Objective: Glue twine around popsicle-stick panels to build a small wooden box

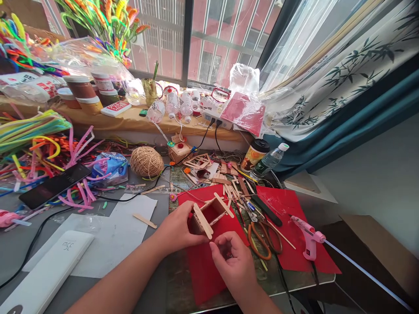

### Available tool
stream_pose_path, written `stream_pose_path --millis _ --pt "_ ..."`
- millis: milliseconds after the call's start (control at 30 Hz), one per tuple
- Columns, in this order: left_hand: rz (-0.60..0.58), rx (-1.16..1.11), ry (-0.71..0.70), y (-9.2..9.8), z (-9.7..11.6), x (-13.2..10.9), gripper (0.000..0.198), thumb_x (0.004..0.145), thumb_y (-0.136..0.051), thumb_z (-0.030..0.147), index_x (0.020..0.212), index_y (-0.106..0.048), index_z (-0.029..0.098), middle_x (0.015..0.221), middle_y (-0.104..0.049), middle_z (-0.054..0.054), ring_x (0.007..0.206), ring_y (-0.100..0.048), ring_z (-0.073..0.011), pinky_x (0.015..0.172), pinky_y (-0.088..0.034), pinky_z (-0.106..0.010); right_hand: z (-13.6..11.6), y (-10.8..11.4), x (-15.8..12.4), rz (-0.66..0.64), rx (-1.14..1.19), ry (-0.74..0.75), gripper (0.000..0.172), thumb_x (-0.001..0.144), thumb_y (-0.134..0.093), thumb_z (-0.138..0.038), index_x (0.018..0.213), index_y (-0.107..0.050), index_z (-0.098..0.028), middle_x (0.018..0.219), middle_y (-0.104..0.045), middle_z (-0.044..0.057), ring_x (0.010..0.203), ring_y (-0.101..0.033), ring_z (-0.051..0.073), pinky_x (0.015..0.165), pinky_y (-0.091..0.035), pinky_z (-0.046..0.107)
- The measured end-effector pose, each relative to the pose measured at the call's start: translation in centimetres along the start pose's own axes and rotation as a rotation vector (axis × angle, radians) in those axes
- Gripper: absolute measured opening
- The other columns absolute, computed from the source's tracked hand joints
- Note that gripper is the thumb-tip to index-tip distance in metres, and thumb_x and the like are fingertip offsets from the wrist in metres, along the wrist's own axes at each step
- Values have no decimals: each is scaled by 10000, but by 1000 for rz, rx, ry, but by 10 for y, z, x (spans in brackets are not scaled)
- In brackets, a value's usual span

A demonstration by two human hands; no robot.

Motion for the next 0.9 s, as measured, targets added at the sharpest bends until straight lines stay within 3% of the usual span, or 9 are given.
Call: stream_pose_path --millis 67,133,167,267,367,533,700,900 --pt "-55 -116 -30 7 -8 2 901 581 -992 436 1368 -584 275 1371 -662 -98 1214 -644 -339 975 -514 -400 4 -2 1 -4 82 -80 233 981 -706 -409 867 -625 -223 754 -689 18 616 -628 157 574 -511 258" --pt "-76 -295 -11 13 -18 5 983 565 -1011 465 1431 -583 281 1450 -635 -110 1253 -637 -343 1025 -521 -407 7 -5 3 -66 193 -190 314 973 -715 -489 845 -649 -210 722 -702 28 591 -610 154 552 -489 258" --pt "-27 -394 7 17 -23 8 881 608 -991 496 1373 -625 261 1404 -659 -111 1208 -654 -328 1010 -530 -400 7 -8 5 -107 258 -256 358 958 -726 -533 838 -661 -202 703 -712 33 560 -593 147 528 -471 254" --pt "95 -486 38 18 -32 16 467 958 -654 621 1196 -654 219 1190 -706 -88 1075 -670 -252 963 -534 -361 8 -16 7 -190 438 -427 468 882 -776 -636 838 -691 -178 647 -734 38 443 -520 107 449 -394 226" --pt "139 -506 74 11 -34 19 415 1036 -540 602 1015 -661 206 978 -693 -47 934 -653 -213 888 -526 -325 9 -22 8 -201 510 -494 511 834 -808 -665 818 -708 -164 588 -730 31 383 -479 81 419 -343 202" --pt "127 -533 93 3 -28 17 400 1003 -622 588 927 -673 199 874 -672 -24 840 -628 -192 815 -522 -297 10 -24 11 -175 496 -496 530 830 -800 -680 773 -706 -162 543 -713 28 362 -478 80 404 -325 196" --pt "181 -531 92 6 -30 17 475 1013 -559 647 890 -663 199 876 -672 -37 820 -620 -196 795 -522 -303 7 -20 6 -185 486 -467 525 833 -795 -685 753 -692 -176 544 -704 29 379 -475 93 412 -349 212" --pt "241 -499 107 9 -35 20 498 1040 -483 660 856 -619 218 870 -660 -29 818 -608 -198 807 -516 -305 3 5 11 -128 413 -287 445 988 -657 -619 833 -683 -202 616 -656 -1 458 -475 114 454 -382 237"
Point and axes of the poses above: each hand's wrist, its own x-axis towards the middle knuckle, its own y-axis out of the back of the hand, z = x × y, the point moved 4 cm from there along x, towards the middle knuckle
